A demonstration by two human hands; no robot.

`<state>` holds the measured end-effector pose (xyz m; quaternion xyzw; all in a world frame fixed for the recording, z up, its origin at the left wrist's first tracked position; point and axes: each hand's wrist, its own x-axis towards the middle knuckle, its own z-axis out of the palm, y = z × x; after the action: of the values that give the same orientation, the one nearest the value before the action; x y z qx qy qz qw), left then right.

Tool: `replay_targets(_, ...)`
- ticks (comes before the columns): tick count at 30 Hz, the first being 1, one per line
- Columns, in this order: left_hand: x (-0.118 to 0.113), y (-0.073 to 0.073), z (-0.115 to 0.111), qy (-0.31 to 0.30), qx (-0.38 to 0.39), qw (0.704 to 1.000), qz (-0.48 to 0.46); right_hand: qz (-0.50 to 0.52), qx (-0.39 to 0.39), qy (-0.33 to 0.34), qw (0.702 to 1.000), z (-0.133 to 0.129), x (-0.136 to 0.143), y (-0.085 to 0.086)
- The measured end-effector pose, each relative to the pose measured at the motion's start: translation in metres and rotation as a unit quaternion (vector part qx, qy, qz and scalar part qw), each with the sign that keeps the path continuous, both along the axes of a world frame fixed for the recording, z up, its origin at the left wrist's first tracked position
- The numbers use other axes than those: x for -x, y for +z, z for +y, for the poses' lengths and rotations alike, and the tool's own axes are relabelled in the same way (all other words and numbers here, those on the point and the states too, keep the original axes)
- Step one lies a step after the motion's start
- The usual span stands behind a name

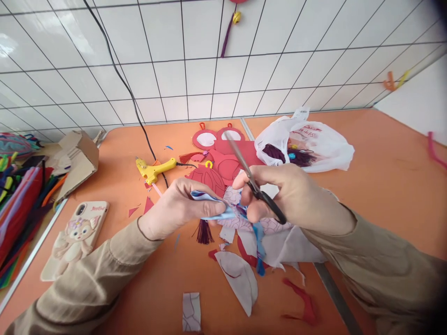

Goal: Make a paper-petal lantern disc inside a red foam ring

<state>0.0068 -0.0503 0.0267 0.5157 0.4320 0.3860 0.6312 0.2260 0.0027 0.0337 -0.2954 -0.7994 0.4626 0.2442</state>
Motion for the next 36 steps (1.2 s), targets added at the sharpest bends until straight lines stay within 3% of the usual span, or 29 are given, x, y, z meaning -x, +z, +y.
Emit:
replay_targets(5, -0.011, -0.003, -0.008, 0.089, -0.053, 0.995, 0.004, 0.096, 0.036, 0.011, 0.995, -0.011, 0.015, -0.01)
replay_targets(10, -0.021, -0.007, -0.015, 0.15, -0.073, 0.986, 0.014, 0.138, 0.056, -0.088, 0.985, -0.024, 0.031, -0.02)
replay_targets(17, -0.024, -0.019, -0.019, 0.199, -0.11, 0.974, -0.002, 0.176, 0.139, -0.098, 0.97, -0.025, 0.036, -0.015)
replay_targets(25, -0.023, -0.028, -0.022, 0.199, -0.128, 0.971, -0.023, 0.208, 0.191, -0.089, 0.955, -0.025, 0.036, -0.014)
replay_targets(36, -0.022, -0.032, -0.019, 0.212, -0.128, 0.968, -0.036, 0.191, 0.132, -0.09, 0.969, -0.022, 0.033, -0.013)
